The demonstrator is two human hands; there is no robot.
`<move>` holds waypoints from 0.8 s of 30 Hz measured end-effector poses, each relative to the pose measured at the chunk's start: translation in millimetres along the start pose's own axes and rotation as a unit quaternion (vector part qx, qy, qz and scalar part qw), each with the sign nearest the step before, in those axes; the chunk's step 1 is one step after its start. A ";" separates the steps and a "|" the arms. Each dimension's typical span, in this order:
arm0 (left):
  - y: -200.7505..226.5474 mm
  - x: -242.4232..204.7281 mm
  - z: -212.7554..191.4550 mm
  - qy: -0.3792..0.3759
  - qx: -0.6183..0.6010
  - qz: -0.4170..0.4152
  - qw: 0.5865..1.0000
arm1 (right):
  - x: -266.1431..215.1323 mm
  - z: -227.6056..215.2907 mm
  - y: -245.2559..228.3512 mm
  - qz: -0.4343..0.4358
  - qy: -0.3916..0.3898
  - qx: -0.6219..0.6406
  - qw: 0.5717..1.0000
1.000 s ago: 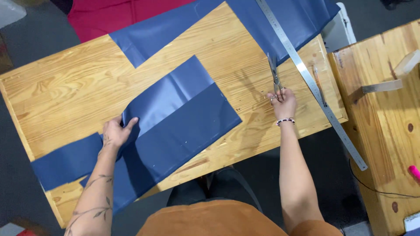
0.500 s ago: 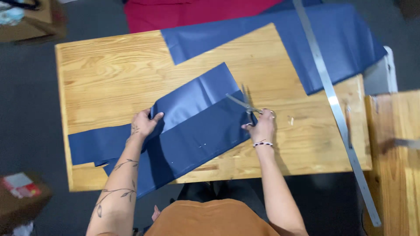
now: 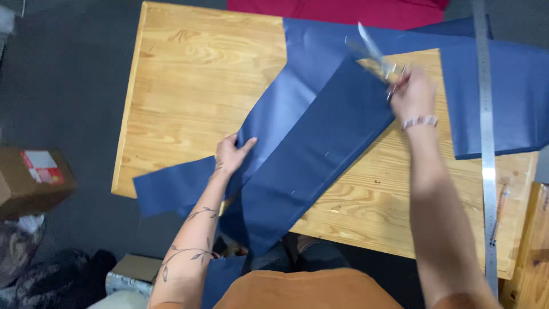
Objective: The person pins a folded piece of dark blue fabric on a wooden table, then uses scissors to cut along the pinned edge. They separate the cut strip and continue cutting another section of the fabric.
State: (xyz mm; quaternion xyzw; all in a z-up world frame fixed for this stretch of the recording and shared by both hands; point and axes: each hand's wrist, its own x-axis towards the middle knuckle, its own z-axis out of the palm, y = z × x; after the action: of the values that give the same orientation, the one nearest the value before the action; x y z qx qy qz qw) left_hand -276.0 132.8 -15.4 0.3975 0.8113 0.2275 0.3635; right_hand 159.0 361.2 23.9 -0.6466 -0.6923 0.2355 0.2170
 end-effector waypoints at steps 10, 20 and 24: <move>-16.6 3.3 76.7 -0.020 0.060 -0.010 0.998 | 56.0 26.7 -97.1 -0.224 0.229 -0.222 0.921; 2.4 -38.8 60.5 -0.072 -0.144 -0.077 0.984 | -287.9 62.7 -83.4 0.138 -0.359 0.229 0.894; -13.2 -42.0 65.0 -0.090 -0.170 -0.053 0.980 | -354.7 68.7 -83.9 0.236 -0.446 0.243 0.828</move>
State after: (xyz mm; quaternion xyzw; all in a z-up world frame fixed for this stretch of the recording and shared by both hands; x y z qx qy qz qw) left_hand -214.7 96.3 -47.9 0.3047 0.7446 0.3060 0.5090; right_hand 75.6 -0.2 21.7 -0.5409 -0.4606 0.7032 -0.0277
